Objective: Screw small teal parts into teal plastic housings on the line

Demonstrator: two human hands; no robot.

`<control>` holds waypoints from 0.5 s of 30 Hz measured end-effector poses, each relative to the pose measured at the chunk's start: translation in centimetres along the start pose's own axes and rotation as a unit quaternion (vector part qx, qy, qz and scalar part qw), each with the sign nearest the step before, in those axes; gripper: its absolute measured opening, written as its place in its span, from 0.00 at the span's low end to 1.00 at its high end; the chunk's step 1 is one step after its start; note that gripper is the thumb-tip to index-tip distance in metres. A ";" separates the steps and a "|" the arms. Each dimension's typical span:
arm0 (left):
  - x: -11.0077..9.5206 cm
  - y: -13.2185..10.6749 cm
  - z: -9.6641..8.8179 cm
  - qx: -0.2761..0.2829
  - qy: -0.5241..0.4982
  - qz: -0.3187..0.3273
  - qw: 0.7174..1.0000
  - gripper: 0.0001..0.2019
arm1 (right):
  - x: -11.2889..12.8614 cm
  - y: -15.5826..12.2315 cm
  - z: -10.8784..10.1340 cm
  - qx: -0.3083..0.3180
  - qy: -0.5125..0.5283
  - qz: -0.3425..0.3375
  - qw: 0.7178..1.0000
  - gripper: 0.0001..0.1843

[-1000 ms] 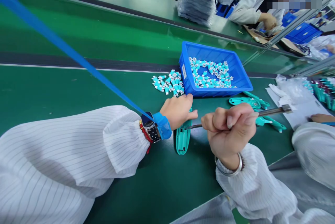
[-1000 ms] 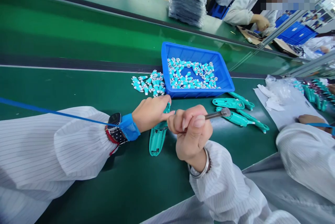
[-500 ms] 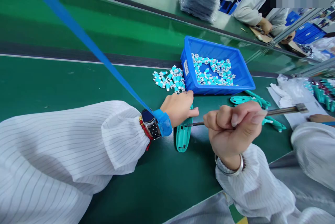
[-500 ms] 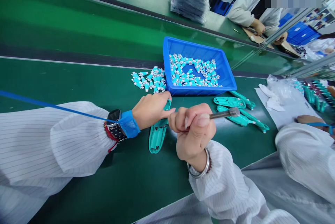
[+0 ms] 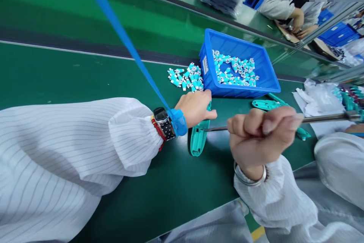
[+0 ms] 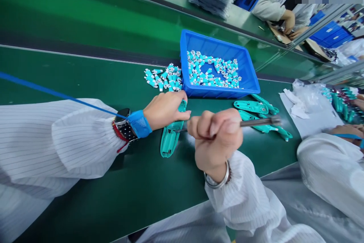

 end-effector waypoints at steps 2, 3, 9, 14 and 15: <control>0.1 0.0 0.0 -0.002 -0.006 -0.003 1.000 0.19 | -0.2 -0.5 0.6 0.038 0.024 0.049 0.998 0.19; 0.1 0.0 0.0 -0.002 -0.007 -0.004 1.000 0.19 | -0.4 -0.9 1.2 0.068 0.032 0.076 0.994 0.19; -0.1 0.0 -0.2 -0.007 -0.009 0.006 1.000 0.19 | -1.3 -2.4 3.1 0.143 0.055 0.137 0.979 0.20; -0.2 -0.1 -0.2 -0.010 -0.009 0.010 1.000 0.19 | -1.5 -2.3 3.0 0.146 0.054 0.143 0.977 0.20; -0.2 -0.1 -0.2 -0.011 -0.008 0.010 1.000 0.19 | -1.4 -2.3 3.0 0.150 0.054 0.145 0.977 0.20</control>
Point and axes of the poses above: each hand's wrist, its own y-axis towards the middle knuckle, its own z-axis out of the palm, x = y × z, the point moved 9 cm from there along y, towards the middle knuckle, and after that the axes turned 4 degrees about -y, right-handed, at the moved point
